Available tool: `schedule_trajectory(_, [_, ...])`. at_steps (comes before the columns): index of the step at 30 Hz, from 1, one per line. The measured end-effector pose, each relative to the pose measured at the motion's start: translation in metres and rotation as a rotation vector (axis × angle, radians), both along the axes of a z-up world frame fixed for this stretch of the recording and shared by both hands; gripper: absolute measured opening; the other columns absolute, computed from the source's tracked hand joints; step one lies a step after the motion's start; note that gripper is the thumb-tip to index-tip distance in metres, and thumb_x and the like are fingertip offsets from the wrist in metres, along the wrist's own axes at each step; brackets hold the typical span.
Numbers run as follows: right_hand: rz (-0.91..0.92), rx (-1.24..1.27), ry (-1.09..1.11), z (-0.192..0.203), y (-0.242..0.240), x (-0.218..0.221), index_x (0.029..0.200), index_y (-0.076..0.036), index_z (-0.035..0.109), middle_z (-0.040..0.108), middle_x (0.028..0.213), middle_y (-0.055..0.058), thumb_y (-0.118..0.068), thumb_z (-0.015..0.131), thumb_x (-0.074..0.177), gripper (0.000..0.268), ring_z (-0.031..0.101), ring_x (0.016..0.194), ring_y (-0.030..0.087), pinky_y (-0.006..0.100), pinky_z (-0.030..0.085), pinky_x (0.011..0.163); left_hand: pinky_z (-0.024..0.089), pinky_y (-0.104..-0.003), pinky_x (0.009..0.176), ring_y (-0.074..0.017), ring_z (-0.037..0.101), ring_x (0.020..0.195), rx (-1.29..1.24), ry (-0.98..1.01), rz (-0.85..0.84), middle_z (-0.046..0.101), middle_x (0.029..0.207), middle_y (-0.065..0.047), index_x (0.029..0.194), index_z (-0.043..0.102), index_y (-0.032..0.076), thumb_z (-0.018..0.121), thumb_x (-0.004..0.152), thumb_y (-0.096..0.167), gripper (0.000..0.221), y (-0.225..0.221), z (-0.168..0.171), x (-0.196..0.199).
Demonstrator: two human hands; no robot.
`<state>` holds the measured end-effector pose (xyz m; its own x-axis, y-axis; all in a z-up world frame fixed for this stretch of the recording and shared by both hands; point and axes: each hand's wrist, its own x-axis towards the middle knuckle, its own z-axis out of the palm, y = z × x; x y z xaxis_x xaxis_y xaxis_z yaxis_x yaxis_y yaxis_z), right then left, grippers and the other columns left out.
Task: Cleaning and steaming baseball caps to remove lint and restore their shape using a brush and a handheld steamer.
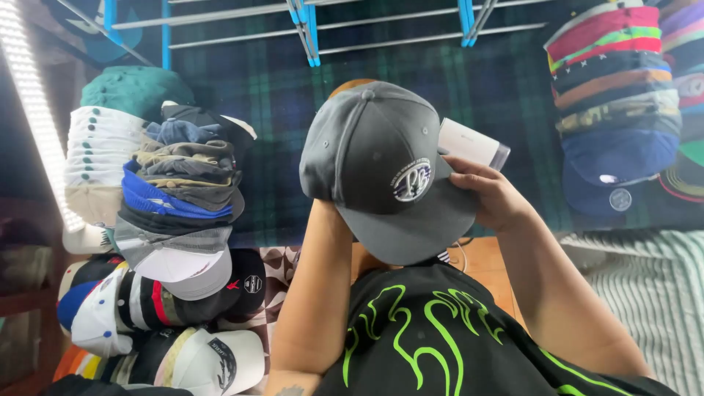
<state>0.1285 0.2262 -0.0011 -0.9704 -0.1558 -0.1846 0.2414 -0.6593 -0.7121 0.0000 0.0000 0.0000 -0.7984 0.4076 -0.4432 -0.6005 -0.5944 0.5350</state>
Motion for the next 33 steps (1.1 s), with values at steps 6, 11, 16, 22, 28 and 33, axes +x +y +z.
schedule_trajectory(6, [-0.105, 0.069, -0.056, -0.004, 0.035, -0.039, 0.137, 0.003, 0.059, 0.072, 0.099, 0.018, -0.002, 0.057, 0.096, 0.042, 0.078, 0.079, 0.027, 0.04, 0.068, 0.06, 0.061, -0.035, 0.066, -0.0287, 0.073, 0.077, 0.156, -0.281, 0.209, 0.076, 0.101, -0.012, 0.115, 0.077, 0.017, 0.062, 0.099, 0.048, 0.038, 0.018, -0.043, 0.03])
schedule_trajectory(11, [-0.078, 0.162, -0.15, -0.031, 0.064, -0.069, 0.139, -0.001, 0.057, 0.07, 0.102, 0.017, -0.005, 0.061, 0.097, 0.043, 0.074, 0.074, 0.025, 0.035, 0.066, 0.053, 0.066, -0.039, 0.07, -0.0291, 0.077, 0.085, 0.055, -0.14, 0.277, 0.075, 0.108, -0.014, 0.125, 0.071, 0.014, 0.055, 0.102, 0.049, 0.045, 0.037, -0.014, 0.036])
schedule_trajectory(16, [-0.039, 0.134, -0.179, -0.049, 0.073, -0.108, 0.141, 0.001, 0.056, 0.07, 0.102, 0.014, -0.003, 0.064, 0.096, 0.046, 0.072, 0.069, 0.021, 0.031, 0.062, 0.047, 0.068, -0.039, 0.072, -0.0298, 0.077, 0.089, -0.037, -0.033, 0.371, 0.073, 0.117, -0.012, 0.134, 0.066, 0.015, 0.065, 0.099, 0.032, 0.039, 0.048, -0.019, 0.017])
schedule_trajectory(22, [0.012, 0.202, -0.252, -0.044, 0.046, -0.142, 0.145, -0.003, 0.054, 0.07, 0.106, 0.017, -0.007, 0.062, 0.098, 0.048, 0.073, 0.074, 0.021, 0.025, 0.055, 0.046, 0.068, -0.035, 0.072, -0.0284, 0.077, 0.092, -0.152, -0.041, 0.496, 0.073, 0.12, -0.014, 0.136, 0.062, 0.013, 0.066, 0.096, 0.006, 0.04, 0.034, -0.039, 0.002])
schedule_trajectory(28, [-0.051, 0.218, -0.281, -0.067, 0.017, -0.151, 0.158, -0.009, 0.035, 0.064, 0.124, 0.02, -0.009, 0.061, 0.1, 0.064, 0.074, 0.087, 0.023, 0.024, 0.053, 0.05, 0.068, -0.034, 0.075, -0.0284, 0.077, 0.093, -0.181, -0.107, 0.576, 0.072, 0.119, -0.014, 0.134, 0.062, 0.012, 0.067, 0.095, 0.004, 0.04, 0.018, -0.047, -0.001])
schedule_trajectory(33, [-0.056, 0.263, -0.317, -0.074, -0.004, -0.16, 0.15, -0.016, 0.051, 0.066, 0.122, 0.014, -0.014, 0.06, 0.101, 0.049, 0.07, 0.081, 0.018, 0.02, 0.051, 0.051, 0.067, -0.031, 0.073, -0.0247, 0.074, 0.086, -0.212, -0.134, 0.535, 0.065, 0.116, -0.014, 0.142, 0.059, 0.021, 0.069, 0.093, 0.003, 0.053, -0.004, -0.068, -0.016])
